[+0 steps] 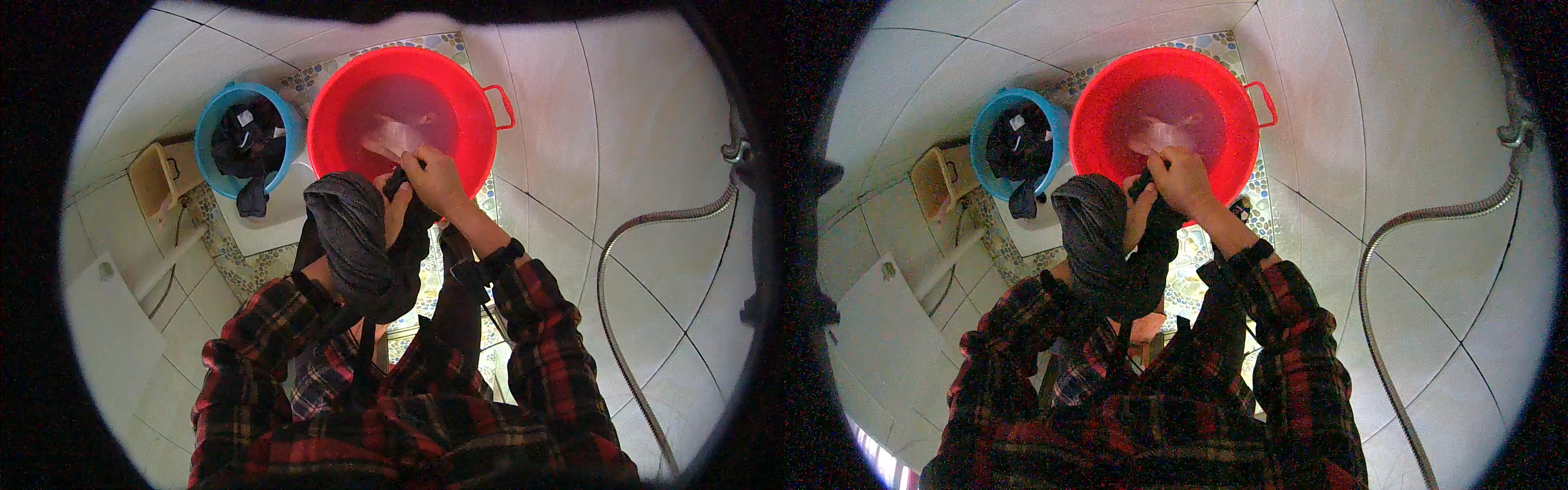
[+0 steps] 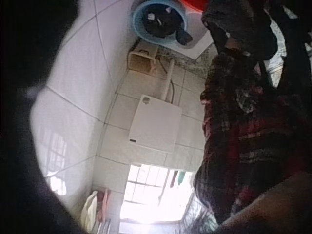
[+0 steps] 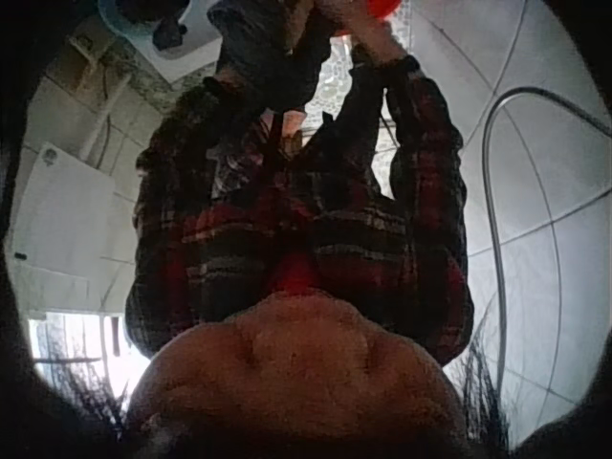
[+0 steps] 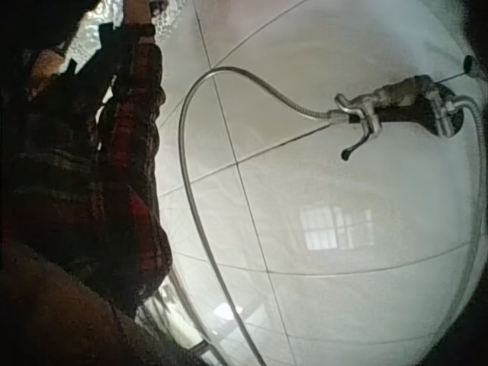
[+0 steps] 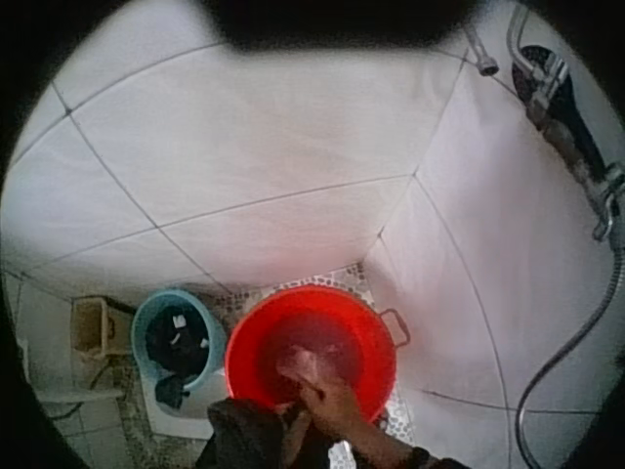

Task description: The person hand washes clothes in a red basin, wrings them out, and transfers them to a blue basin. They then pour the soapy water into a squat toilet and rinse the red basin before returning to handle more clothes.

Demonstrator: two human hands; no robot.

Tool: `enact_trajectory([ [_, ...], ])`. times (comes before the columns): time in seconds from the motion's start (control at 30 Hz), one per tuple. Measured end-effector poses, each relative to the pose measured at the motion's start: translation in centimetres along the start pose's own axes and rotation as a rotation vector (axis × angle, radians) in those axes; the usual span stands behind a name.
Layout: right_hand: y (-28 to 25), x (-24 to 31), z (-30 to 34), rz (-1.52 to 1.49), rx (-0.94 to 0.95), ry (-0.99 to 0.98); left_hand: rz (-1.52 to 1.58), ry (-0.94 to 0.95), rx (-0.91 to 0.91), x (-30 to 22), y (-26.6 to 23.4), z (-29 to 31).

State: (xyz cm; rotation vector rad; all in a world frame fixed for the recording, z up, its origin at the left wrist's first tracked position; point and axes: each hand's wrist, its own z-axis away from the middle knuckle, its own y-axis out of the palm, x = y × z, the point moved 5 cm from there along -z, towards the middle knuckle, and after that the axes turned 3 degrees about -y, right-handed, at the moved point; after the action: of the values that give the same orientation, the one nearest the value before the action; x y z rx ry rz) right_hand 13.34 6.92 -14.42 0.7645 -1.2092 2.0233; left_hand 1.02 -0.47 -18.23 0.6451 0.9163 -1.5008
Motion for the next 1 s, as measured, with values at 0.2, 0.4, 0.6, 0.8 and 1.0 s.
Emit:
enact_trajectory([
  [0.2, -1.5, 1.0, -1.1, -0.316, 0.081, -0.161, -0.218, 0.378, 0.081, -5.6, -1.5, -1.0],
  [0.4, -1.2, 3.0, -3.1, -1.074, 0.181, 0.058, -0.289, 0.242, 0.156, -9.1, -0.6, -1.2],
  [0.6, -3.0, 3.8, -2.3, -0.822, 0.112, 0.076, -0.119, 0.235, 0.114, -8.1, -1.2, -2.7],
  [0.8, -2.1, 8.8, 8.0, -0.308, 0.214, -0.400, -0.200, 0.187, -0.143, -6.9, -5.7, -7.0],
  [1.0, 1.8, 6.4, 7.3, -0.144, -0.056, -0.195, -0.096, 0.106, -0.107, -6.4, -6.8, -8.2],
])
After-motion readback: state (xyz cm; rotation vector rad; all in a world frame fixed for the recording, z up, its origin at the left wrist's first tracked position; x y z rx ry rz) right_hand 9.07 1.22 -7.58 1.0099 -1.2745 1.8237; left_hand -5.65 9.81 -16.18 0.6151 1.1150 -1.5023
